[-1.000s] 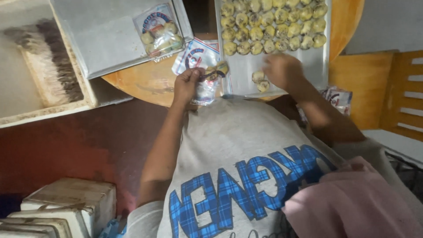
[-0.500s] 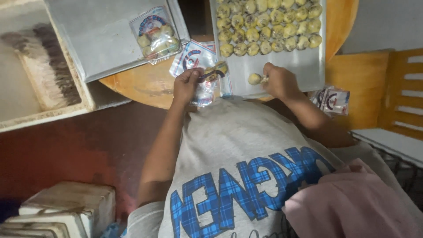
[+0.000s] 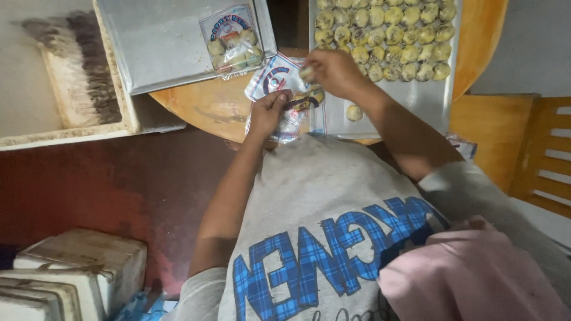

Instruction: The person places small round food items from a metal tray into clear plastic bags. They pick up the items by hand and arrange them inside the bags, then set the filled bags on the tray. The process is repeated for several bags.

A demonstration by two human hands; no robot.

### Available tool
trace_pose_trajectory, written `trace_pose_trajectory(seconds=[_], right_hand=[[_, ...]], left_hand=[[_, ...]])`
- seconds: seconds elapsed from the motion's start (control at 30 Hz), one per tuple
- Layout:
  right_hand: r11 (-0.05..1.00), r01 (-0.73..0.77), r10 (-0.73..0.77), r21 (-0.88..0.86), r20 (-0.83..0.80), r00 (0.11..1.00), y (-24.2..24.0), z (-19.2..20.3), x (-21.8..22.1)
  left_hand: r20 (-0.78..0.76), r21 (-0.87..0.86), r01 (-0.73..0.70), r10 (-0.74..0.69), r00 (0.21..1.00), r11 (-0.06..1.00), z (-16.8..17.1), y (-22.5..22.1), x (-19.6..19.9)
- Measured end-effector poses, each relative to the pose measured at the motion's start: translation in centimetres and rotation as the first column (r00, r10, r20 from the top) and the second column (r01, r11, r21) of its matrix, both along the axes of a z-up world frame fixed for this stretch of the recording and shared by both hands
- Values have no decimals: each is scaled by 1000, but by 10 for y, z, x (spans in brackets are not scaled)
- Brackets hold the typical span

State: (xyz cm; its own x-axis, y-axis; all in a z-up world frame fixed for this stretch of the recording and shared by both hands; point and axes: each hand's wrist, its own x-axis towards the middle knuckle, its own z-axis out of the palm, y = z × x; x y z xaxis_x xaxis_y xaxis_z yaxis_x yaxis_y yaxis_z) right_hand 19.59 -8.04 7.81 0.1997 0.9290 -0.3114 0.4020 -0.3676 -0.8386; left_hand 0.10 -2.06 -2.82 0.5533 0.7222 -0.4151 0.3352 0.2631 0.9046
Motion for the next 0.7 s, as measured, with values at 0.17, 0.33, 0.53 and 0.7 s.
trace_pose_trajectory(seconds=[0.17, 0.33, 0.53, 0.7], right_hand=[[975, -186, 183, -123, -33, 983, 21, -23, -17], [932, -353, 349, 79, 66, 935, 15, -70, -21], [918, -159, 97, 364, 183, 978, 1, -62, -11], [945, -261, 324, 196, -481, 815, -16, -42, 23]], left_hand=[[28, -29, 14, -13, 1000, 999, 5, 2, -2], [170, -187, 64, -32, 985, 980, 9, 0, -4], [106, 82, 25, -33, 994, 996, 25, 7, -4], [280, 127, 144, -175, 944, 981, 88, 16, 4]])
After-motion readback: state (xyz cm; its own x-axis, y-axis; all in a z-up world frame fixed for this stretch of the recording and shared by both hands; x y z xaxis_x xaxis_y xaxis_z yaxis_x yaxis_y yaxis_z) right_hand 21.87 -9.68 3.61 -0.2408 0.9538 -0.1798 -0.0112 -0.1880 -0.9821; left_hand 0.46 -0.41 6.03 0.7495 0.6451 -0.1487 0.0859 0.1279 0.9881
